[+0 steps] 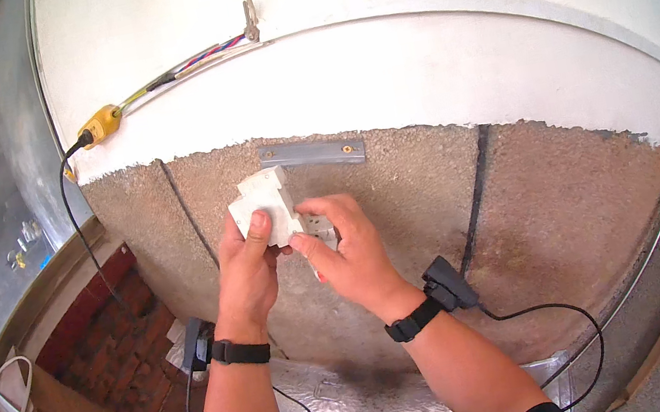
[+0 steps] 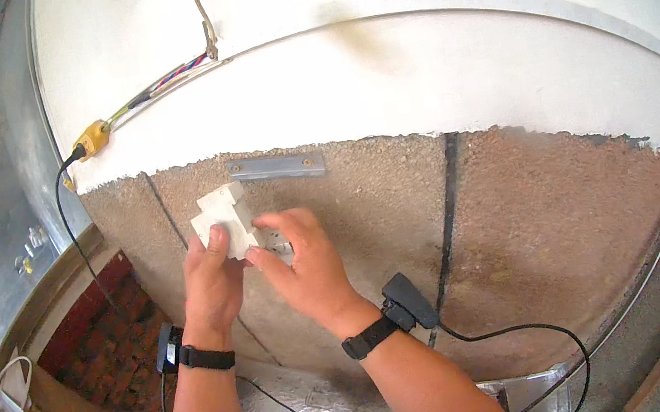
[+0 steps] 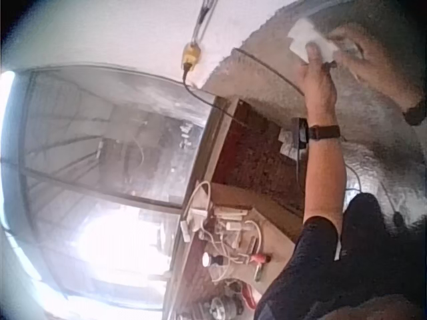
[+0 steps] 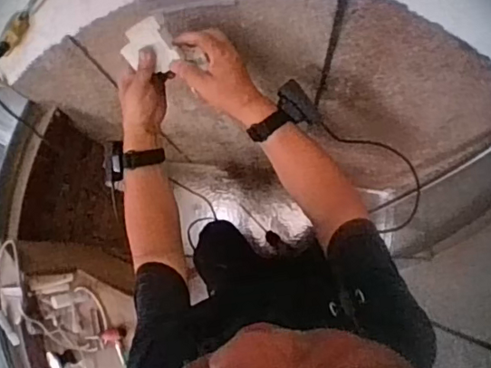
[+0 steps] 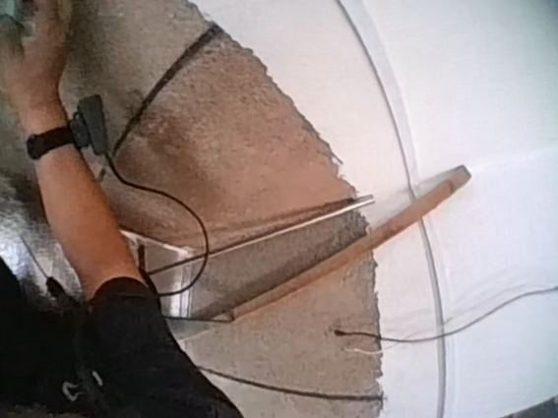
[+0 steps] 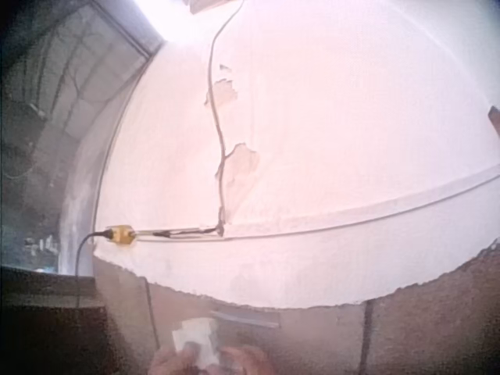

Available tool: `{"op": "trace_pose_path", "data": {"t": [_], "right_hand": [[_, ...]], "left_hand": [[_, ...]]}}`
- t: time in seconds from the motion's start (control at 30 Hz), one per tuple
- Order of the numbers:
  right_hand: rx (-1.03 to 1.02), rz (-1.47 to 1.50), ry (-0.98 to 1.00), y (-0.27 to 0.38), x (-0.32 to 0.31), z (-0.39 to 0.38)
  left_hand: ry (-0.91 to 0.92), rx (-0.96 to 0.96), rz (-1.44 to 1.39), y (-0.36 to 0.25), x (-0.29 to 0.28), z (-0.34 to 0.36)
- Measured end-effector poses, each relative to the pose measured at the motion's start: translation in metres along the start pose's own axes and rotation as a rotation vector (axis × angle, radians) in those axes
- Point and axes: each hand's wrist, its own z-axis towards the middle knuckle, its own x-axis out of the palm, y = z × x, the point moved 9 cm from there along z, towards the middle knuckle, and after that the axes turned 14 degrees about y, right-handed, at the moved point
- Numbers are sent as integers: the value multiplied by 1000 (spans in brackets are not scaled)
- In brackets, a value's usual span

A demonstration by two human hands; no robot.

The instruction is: Installing circuit breakers onto a DIN rail on a wall.

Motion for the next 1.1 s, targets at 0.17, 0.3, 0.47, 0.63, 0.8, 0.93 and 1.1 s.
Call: {"op": "trace_pose_path", "data": {"t": [0.17,0.3,0.47,0.63,0.8,0.93,1.1], "right_hand": [[41,32,-16,-9,-7,-8],[80,47,-35,-18,-13,-14],[110,64,-98,-36,-29,-20],[297,271,-110,-54,-29,-22],[500,535,-126,-56,-25,-28],[397,376,-127,-59,-53,-37],[327,517,53,-51,-77,-39]], "left_hand": [[44,2,3,7,8,5],[37,-12,42,8,18,8],[106,-34,196,15,33,26],[92,-27,294,10,49,35],[-49,150,827,-11,64,31],[-224,197,984,-8,71,28],[-404,211,1200,-8,60,25]]}}
